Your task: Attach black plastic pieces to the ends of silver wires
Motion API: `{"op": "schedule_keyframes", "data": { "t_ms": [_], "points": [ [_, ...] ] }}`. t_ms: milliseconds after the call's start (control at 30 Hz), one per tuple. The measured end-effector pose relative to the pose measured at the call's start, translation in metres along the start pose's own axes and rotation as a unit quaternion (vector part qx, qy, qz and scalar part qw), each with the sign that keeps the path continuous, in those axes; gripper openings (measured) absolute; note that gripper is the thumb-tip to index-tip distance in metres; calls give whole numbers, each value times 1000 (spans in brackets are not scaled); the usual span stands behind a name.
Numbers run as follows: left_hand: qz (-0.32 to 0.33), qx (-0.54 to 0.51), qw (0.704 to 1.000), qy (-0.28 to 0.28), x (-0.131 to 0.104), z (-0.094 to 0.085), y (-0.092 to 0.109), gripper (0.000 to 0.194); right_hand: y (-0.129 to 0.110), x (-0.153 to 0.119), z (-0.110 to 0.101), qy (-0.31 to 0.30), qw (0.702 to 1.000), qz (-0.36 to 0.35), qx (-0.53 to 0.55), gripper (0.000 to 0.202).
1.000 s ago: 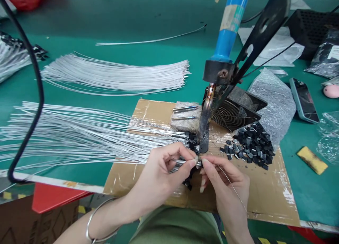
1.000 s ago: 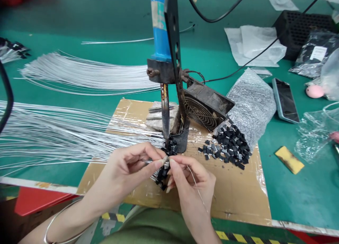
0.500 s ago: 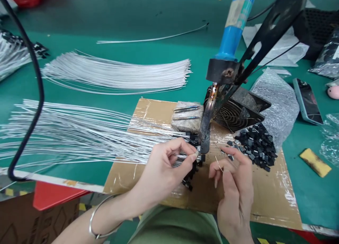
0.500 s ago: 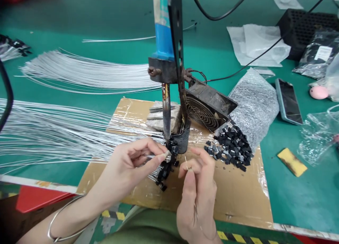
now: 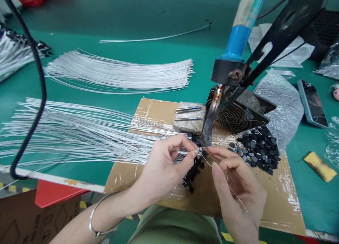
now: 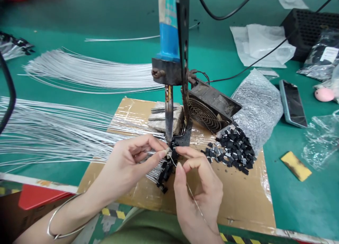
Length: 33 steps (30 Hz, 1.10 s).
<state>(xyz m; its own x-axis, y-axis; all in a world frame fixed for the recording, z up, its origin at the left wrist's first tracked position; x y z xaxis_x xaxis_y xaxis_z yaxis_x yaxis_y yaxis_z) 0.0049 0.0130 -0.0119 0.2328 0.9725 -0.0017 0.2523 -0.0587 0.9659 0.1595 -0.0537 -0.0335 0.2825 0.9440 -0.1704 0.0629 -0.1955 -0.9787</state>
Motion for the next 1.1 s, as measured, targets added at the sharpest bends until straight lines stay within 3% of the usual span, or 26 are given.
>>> {"op": "schedule_keyframes", "data": {
  "t_ms": [267, 1100],
  "points": [
    [13, -15, 1000, 21, 7, 0, 3, 10, -5, 5, 5, 12, 998, 32, 56, 19],
    [32, -13, 998, 44, 11, -4, 12, 9, -10, 12, 5, 24, 999, 14, 33, 19]
  ]
}}
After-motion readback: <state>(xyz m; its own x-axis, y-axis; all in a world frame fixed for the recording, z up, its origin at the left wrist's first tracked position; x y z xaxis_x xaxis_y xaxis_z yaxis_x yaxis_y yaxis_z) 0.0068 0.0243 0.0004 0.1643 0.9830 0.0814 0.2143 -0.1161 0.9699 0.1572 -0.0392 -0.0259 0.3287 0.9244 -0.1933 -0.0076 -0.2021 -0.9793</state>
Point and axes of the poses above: each hand's wrist, its own x-axis towards the middle knuckle, its own z-axis out of the palm, y = z × x, the point moved 2 cm from there along x, towards the middle knuckle, and after that the axes turned 14 degrees about z, right-handed, at the moved point
